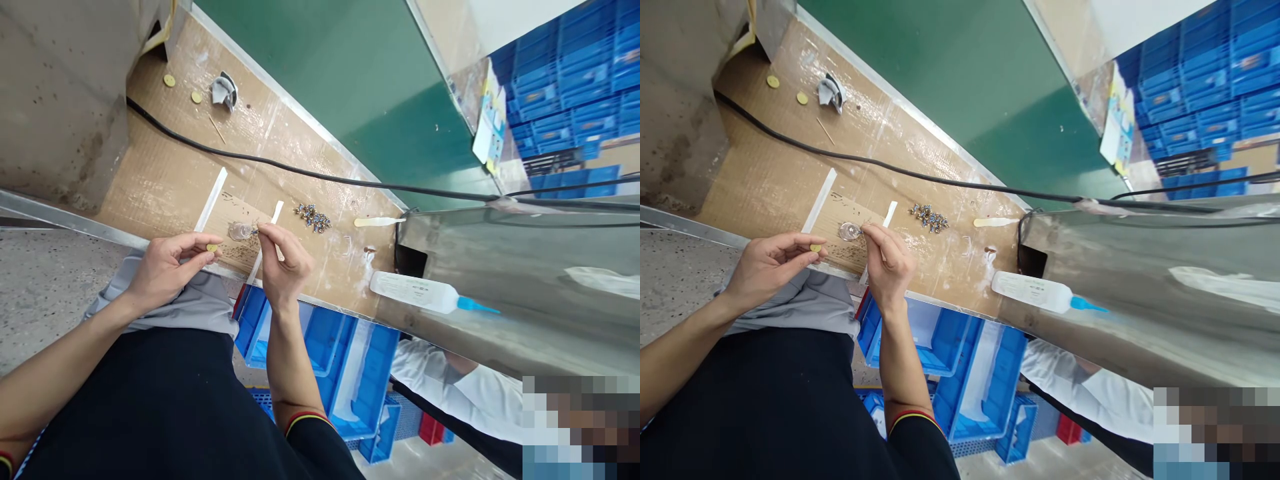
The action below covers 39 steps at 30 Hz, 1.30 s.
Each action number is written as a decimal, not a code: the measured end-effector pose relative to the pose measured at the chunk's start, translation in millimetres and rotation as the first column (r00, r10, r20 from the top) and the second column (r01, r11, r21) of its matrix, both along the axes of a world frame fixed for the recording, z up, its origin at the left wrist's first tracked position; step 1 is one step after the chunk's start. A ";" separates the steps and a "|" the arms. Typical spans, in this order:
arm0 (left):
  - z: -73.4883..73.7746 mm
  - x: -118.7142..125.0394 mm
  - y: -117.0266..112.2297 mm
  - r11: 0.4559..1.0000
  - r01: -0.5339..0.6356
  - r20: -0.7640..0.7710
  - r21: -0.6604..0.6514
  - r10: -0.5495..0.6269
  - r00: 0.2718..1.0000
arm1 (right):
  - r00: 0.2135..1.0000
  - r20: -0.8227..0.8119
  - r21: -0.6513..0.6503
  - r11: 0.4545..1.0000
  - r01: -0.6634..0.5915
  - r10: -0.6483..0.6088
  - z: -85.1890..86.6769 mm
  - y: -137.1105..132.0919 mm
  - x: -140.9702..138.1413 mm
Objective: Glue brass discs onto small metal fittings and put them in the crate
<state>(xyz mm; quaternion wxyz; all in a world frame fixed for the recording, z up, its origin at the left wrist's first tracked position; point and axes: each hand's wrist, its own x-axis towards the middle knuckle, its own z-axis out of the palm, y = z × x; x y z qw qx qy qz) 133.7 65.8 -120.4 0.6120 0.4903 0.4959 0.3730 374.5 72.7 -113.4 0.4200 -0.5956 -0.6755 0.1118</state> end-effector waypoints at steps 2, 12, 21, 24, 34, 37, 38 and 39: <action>0.0 -0.1 0.1 1.000 0.000 0.000 0.001 0.000 1.000 | 1.000 0.018 -0.008 1.000 0.005 -0.004 0.8 0.1 0.4; -0.3 0.1 0.0 1.000 -0.007 0.011 0.022 0.007 1.000 | 1.000 0.027 0.067 0.998 -0.014 0.012 1.9 3.7 0.0; -1.2 0.8 0.0 1.000 -0.017 0.015 0.023 0.016 1.000 | 0.985 0.172 0.135 0.990 -0.039 0.015 -7.3 5.7 3.0; -2.3 0.6 -0.1 1.000 -0.022 0.022 0.015 0.022 1.000 | 0.983 0.181 0.177 0.983 -0.043 0.011 -7.0 7.0 5.1; 3.6 6.3 -14.9 0.999 -0.022 0.111 -0.041 0.026 0.993 | 0.988 -0.156 0.148 0.989 0.012 0.012 20.6 -30.8 -24.9; 12.9 10.0 -18.4 1.000 -0.014 0.043 0.005 0.013 0.999 | 0.984 -0.159 0.144 0.988 -0.053 0.076 21.8 -39.9 -35.7; 15.9 10.8 -18.9 1.000 -0.008 0.025 0.021 0.007 1.000 | 0.983 -0.155 0.145 0.987 -0.072 0.095 21.0 -41.2 -37.6; 18.7 11.4 -19.1 0.999 -0.001 0.014 0.036 0.000 1.000 | 0.982 -0.153 0.146 0.985 -0.089 0.111 20.1 -41.8 -38.7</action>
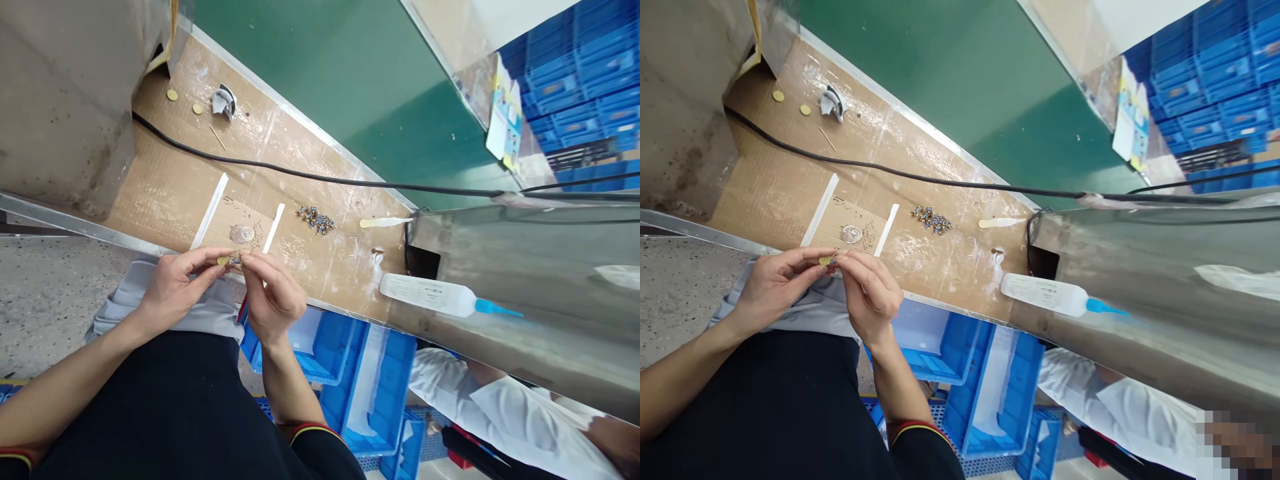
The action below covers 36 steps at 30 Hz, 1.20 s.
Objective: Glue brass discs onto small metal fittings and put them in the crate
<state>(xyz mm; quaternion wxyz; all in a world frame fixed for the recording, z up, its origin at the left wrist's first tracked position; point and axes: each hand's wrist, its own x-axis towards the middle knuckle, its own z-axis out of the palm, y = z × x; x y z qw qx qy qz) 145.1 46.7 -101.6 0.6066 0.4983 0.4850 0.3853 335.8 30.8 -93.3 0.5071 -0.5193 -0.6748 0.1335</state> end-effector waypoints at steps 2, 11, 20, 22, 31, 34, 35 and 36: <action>4.8 0.6 -0.2 0.999 0.013 -0.016 0.030 -0.012 1.000 | 1.000 -0.002 -0.005 1.000 -0.027 0.027 -1.7 -0.5 -0.3; 14.2 4.9 -2.9 0.998 0.028 -0.037 0.059 -0.026 0.999 | 0.999 0.003 -0.009 0.999 -0.042 0.042 -0.8 -4.0 1.7; 17.4 4.8 -2.6 0.999 0.034 -0.006 0.012 -0.034 0.999 | 0.999 -0.027 -0.037 0.999 -0.033 0.032 0.3 -5.8 0.8; 18.1 4.7 -3.1 0.999 0.037 0.025 -0.021 -0.037 0.999 | 0.998 -0.054 -0.056 0.998 -0.032 0.029 0.3 -6.8 0.9; 31.9 -0.9 -7.8 0.989 0.056 0.127 -0.139 -0.039 0.991 | 0.911 -0.390 -0.239 0.970 0.036 -0.130 2.9 -15.6 0.7; 36.9 -3.3 -8.4 0.989 0.077 0.126 -0.124 -0.061 0.990 | 0.842 -0.520 -0.274 0.962 -0.009 -0.140 5.5 -15.9 -0.5; 37.7 -4.1 -8.6 0.992 0.078 0.108 -0.104 -0.067 0.992 | 0.816 -0.562 -0.279 0.960 -0.031 -0.137 6.3 -15.8 -0.5; 38.2 -4.9 -8.9 0.994 0.078 0.081 -0.079 -0.071 0.994 | 0.793 -0.596 -0.281 0.958 -0.053 -0.131 7.1 -15.7 -0.1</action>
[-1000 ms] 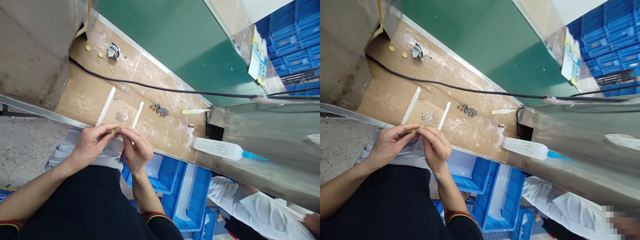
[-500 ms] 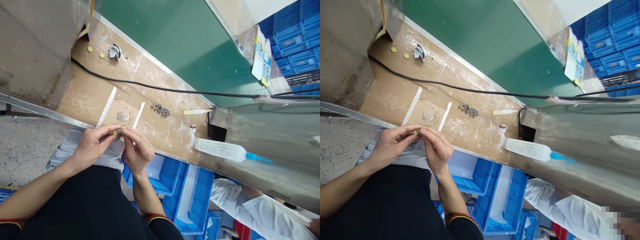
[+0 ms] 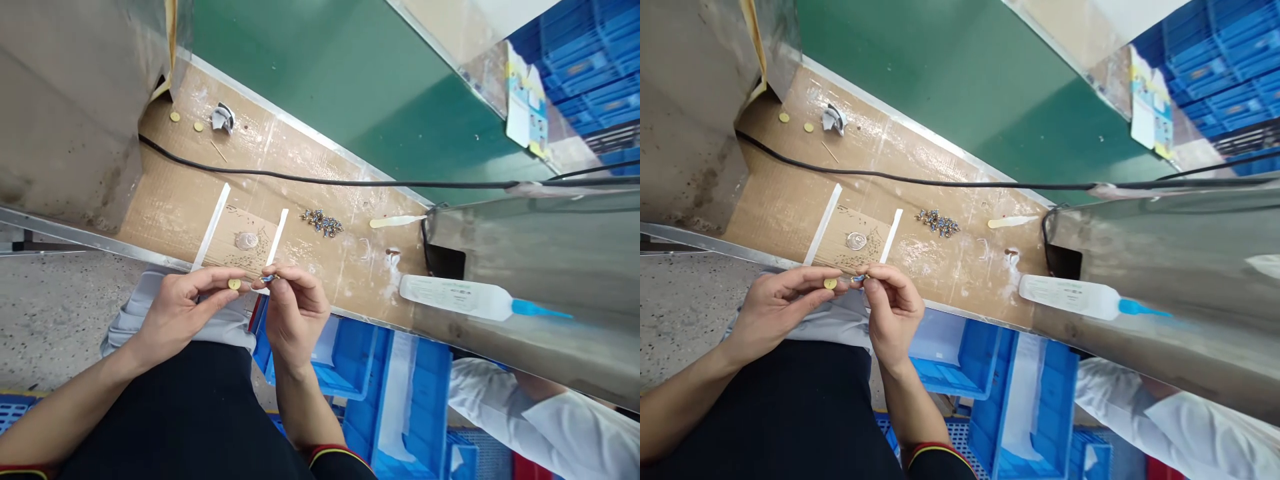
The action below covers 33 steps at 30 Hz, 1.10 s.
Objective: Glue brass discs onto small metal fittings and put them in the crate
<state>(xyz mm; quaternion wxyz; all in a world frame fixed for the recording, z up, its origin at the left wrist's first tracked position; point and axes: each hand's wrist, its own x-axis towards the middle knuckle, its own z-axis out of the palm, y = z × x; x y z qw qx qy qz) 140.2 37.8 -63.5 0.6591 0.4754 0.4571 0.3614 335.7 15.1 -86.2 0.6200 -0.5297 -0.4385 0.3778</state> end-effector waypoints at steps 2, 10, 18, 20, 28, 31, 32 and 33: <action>-0.1 -1.4 -0.8 0.998 -0.001 -0.069 0.066 0.006 0.998 | 0.999 -0.040 0.001 1.000 -0.012 0.012 1.6 0.1 1.9; 3.6 -2.3 -3.9 0.965 0.038 -0.243 0.261 0.028 0.970 | 0.992 -0.093 -0.013 0.996 -0.083 0.081 6.2 -2.4 11.7; 14.4 -1.4 -4.5 0.947 0.066 -0.293 0.314 0.030 0.956 | 0.968 -0.212 0.013 0.991 -0.131 0.131 12.4 -4.1 14.4; 17.0 -0.9 -4.9 0.947 0.076 -0.299 0.313 0.022 0.954 | 0.966 -0.226 0.019 0.992 -0.127 0.128 14.6 -4.5 15.0; 15.6 1.8 -9.5 0.952 0.084 -0.330 0.295 0.019 0.944 | 0.994 -0.091 0.002 0.998 -0.058 0.058 13.8 -13.1 17.2; 13.1 3.1 -8.1 0.960 0.084 -0.324 0.266 0.007 0.946 | 0.995 0.097 0.049 0.999 -0.021 0.016 16.0 -15.6 17.6; 12.7 3.7 -7.4 0.962 0.084 -0.315 0.261 0.002 0.949 | 0.984 0.179 0.092 0.996 -0.020 0.003 17.2 -15.7 17.6; 12.5 4.4 -6.8 0.963 0.089 -0.305 0.255 -0.007 0.952 | 0.965 0.261 0.139 0.990 -0.030 -0.007 18.4 -15.5 17.7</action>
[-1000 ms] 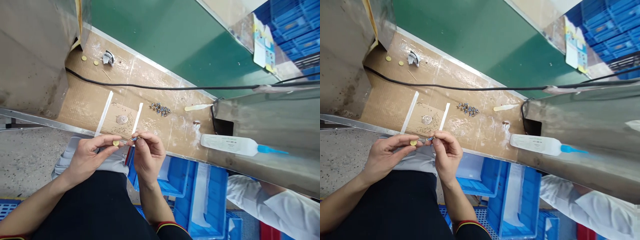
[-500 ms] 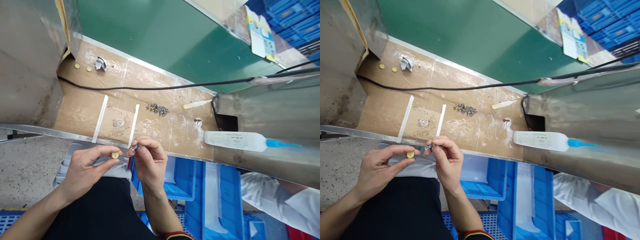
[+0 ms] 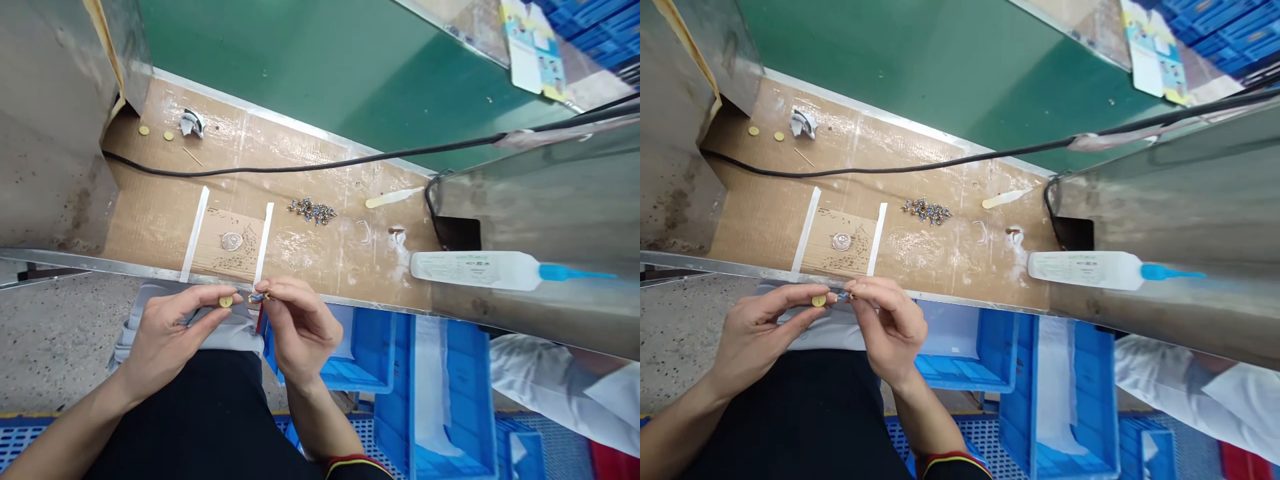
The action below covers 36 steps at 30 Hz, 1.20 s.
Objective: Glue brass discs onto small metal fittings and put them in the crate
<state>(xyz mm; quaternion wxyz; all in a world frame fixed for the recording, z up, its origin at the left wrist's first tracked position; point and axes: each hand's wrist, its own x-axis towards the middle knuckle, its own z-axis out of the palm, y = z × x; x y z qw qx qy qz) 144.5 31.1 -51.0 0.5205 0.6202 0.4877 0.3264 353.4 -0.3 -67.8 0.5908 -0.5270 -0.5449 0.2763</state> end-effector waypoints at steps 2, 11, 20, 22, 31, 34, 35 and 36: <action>0.0 1.6 1.1 1.000 0.015 0.018 -0.001 -0.015 1.000 | 0.990 0.142 0.083 0.996 -0.026 0.014 2.0 1.1 -0.1; -1.9 5.1 0.0 0.998 0.069 0.063 -0.009 -0.068 0.996 | 0.943 0.330 0.146 0.984 -0.102 0.049 0.0 2.0 -0.9; -5.9 5.9 -1.2 0.999 0.054 0.082 -0.003 -0.053 0.995 | 0.914 0.403 0.188 0.974 -0.129 0.044 -5.5 1.8 -0.3; -4.9 5.8 -1.2 0.999 0.048 0.084 0.007 -0.048 0.995 | 0.905 0.424 0.195 0.972 -0.130 0.036 -5.4 2.1 -0.5; -7.3 6.8 -4.6 0.990 0.030 0.019 0.136 -0.033 0.999 | 0.892 0.451 0.251 0.958 -0.142 0.014 -3.0 3.1 -5.8; -6.6 7.2 -6.1 0.981 0.032 -0.013 0.193 -0.029 0.999 | 0.876 0.483 0.271 0.949 -0.160 0.010 -4.1 2.2 -5.1; -6.1 7.4 -6.5 0.979 0.035 -0.018 0.201 -0.032 0.999 | 0.869 0.495 0.276 0.946 -0.167 0.009 -4.7 1.9 -4.7; -5.5 7.7 -6.8 0.979 0.037 -0.021 0.202 -0.033 0.999 | 0.861 0.509 0.282 0.943 -0.175 0.007 -5.4 1.5 -4.4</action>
